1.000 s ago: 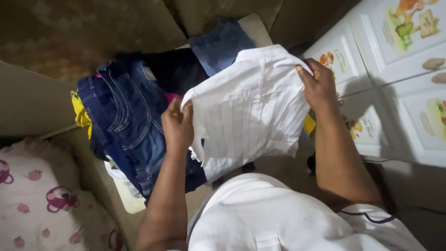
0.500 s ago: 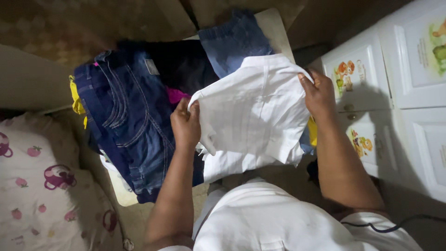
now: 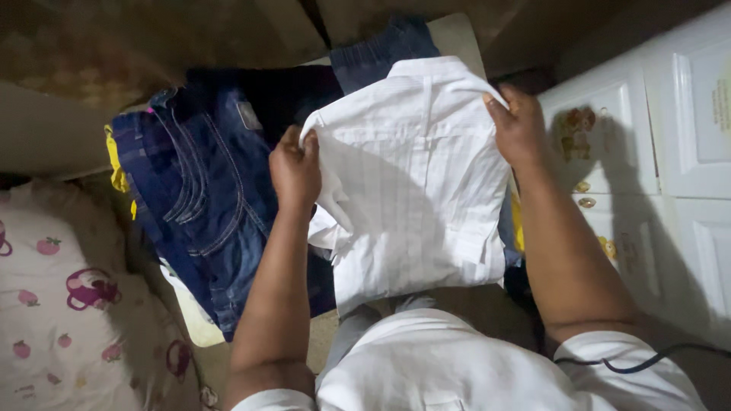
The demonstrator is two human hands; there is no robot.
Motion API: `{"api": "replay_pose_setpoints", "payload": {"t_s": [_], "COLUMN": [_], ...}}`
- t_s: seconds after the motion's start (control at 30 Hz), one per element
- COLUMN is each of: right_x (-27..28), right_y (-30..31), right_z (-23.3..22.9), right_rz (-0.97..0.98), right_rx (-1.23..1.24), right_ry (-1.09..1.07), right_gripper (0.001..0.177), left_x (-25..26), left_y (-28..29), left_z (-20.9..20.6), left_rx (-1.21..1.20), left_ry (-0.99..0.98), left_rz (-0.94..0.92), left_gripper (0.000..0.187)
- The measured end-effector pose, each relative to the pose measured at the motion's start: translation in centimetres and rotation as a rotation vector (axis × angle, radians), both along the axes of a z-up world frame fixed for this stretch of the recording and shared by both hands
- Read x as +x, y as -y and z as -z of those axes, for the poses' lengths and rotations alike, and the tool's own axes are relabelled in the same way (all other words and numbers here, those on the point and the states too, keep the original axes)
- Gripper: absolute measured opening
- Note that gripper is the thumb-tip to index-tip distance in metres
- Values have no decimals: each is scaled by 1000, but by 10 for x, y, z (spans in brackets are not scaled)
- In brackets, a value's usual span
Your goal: The person folds a shirt and a pair of denim pants, then places them into a storage area.
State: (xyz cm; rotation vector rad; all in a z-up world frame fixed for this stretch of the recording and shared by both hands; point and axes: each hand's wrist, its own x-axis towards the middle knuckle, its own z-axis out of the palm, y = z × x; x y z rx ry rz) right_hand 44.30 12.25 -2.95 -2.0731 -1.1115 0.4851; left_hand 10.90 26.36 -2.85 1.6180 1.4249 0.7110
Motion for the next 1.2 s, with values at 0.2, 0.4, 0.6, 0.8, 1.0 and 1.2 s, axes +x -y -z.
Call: {"api": "replay_pose_setpoints", "payload": {"t_s": [0.2,0.4,0.6,0.8,1.0,1.2], "right_x": [12,37,58,66,55,8], "right_y": [-28,-64,-87,-69,-24,48], "right_z": [42,87,146,212,211,140], "right_rz": [-39,-111,-140,-7,-20,88], "right_rx": [57,38,74,-27,120,-28], "right_ry": [17,-15,-32,148,83,76], "right_gripper": [33,36,25,30,57,46], "left_x": [17,30,44,44,33,10], "left_y": [-32,-56,-77,-68,-37,14], "left_z": [42,73,131,162,139,123], "left_rx": [65,62,82,198,234,401], "left_ry": [-166,-278,-373,-397,-220,-330], "left_rz": [34,25,49,100,48,98], "left_gripper": [25,25,24,24,45,64]}}
